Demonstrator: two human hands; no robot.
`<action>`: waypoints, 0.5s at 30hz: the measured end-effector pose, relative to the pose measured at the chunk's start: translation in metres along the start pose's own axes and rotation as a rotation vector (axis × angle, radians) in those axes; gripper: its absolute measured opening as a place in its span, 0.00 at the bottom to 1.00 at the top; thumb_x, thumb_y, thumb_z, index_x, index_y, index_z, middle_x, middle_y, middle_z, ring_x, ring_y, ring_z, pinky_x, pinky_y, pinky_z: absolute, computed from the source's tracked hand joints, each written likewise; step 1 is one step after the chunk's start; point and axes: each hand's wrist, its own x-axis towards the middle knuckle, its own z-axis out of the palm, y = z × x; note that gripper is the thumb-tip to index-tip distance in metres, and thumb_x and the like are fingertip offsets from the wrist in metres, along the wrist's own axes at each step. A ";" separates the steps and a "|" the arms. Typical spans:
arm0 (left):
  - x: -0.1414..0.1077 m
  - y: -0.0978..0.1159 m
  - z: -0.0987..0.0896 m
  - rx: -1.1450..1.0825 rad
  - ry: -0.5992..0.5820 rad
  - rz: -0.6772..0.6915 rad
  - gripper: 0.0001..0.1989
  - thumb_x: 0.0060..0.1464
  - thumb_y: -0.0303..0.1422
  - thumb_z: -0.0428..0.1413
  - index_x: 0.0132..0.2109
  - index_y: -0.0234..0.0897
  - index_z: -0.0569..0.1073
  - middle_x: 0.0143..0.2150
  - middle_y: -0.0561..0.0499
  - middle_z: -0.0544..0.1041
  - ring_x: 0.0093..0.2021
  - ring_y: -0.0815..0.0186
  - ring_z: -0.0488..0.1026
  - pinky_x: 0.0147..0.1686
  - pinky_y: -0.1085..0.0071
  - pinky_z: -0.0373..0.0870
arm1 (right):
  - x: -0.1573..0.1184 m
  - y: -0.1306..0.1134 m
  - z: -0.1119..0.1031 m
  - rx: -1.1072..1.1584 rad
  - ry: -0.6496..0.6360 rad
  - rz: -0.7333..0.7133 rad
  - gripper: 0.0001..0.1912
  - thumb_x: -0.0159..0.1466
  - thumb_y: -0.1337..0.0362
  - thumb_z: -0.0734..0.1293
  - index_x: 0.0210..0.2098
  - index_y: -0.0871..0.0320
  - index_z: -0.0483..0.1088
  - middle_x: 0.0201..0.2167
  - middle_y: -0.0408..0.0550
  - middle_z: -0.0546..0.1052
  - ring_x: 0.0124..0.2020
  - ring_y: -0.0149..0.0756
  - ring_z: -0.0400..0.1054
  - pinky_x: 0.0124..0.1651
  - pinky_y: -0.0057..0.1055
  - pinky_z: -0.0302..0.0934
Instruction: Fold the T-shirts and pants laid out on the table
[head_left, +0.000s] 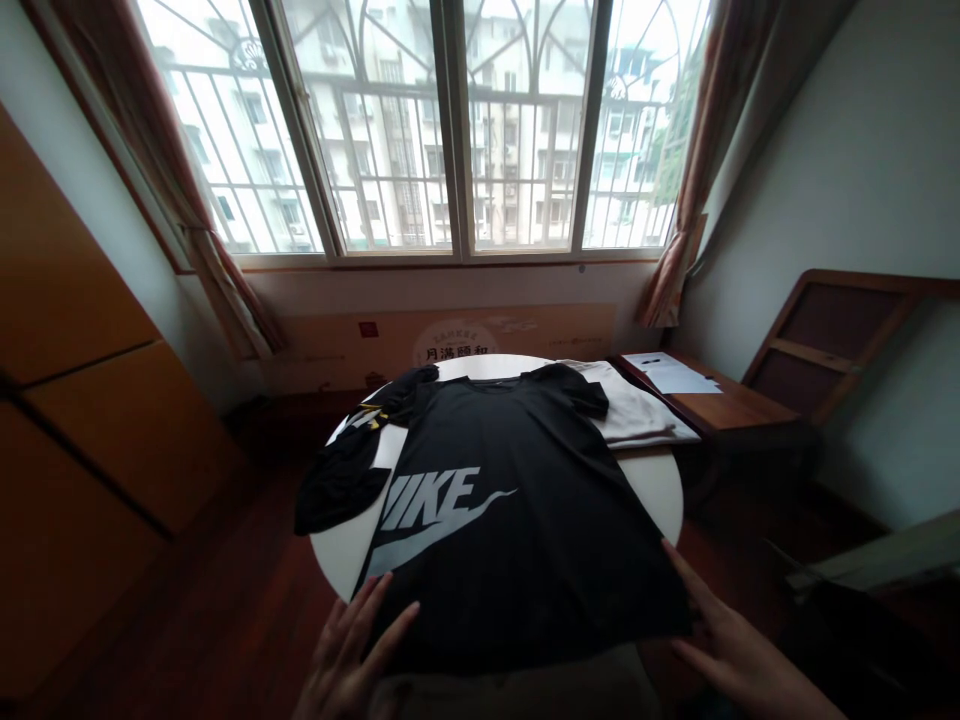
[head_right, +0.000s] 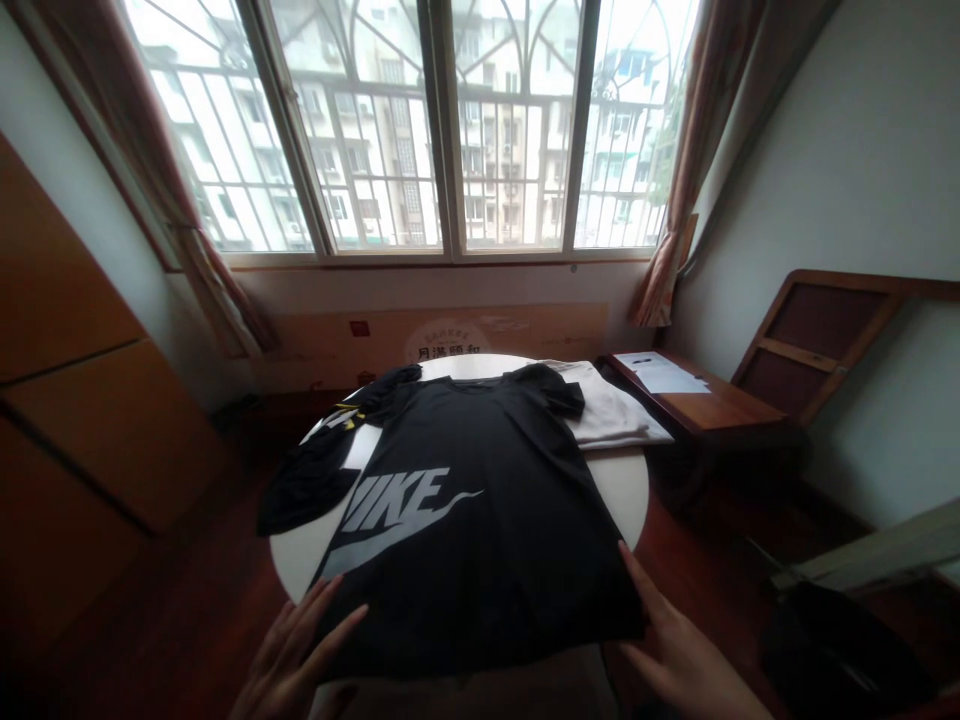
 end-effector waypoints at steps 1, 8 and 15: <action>-0.005 -0.005 -0.002 0.000 0.038 -0.024 0.38 0.53 0.26 0.55 0.69 0.57 0.61 0.71 0.47 0.63 0.64 0.49 0.68 0.57 0.52 0.74 | 0.002 -0.003 -0.001 0.019 0.010 0.017 0.47 0.62 0.55 0.67 0.74 0.50 0.41 0.69 0.50 0.63 0.66 0.46 0.63 0.64 0.39 0.62; -0.021 -0.013 0.000 -0.029 0.075 -0.086 0.37 0.55 0.30 0.55 0.70 0.54 0.59 0.72 0.47 0.61 0.62 0.52 0.71 0.51 0.61 0.79 | 0.007 -0.006 -0.009 0.175 -0.027 0.016 0.40 0.60 0.56 0.69 0.70 0.51 0.57 0.61 0.53 0.73 0.57 0.48 0.73 0.55 0.36 0.70; -0.020 -0.005 0.004 -0.085 0.090 -0.219 0.40 0.53 0.24 0.51 0.71 0.57 0.57 0.74 0.51 0.55 0.65 0.52 0.68 0.54 0.60 0.78 | 0.006 -0.006 -0.010 0.202 -0.003 0.037 0.31 0.59 0.54 0.70 0.61 0.53 0.72 0.59 0.53 0.74 0.60 0.50 0.69 0.61 0.39 0.66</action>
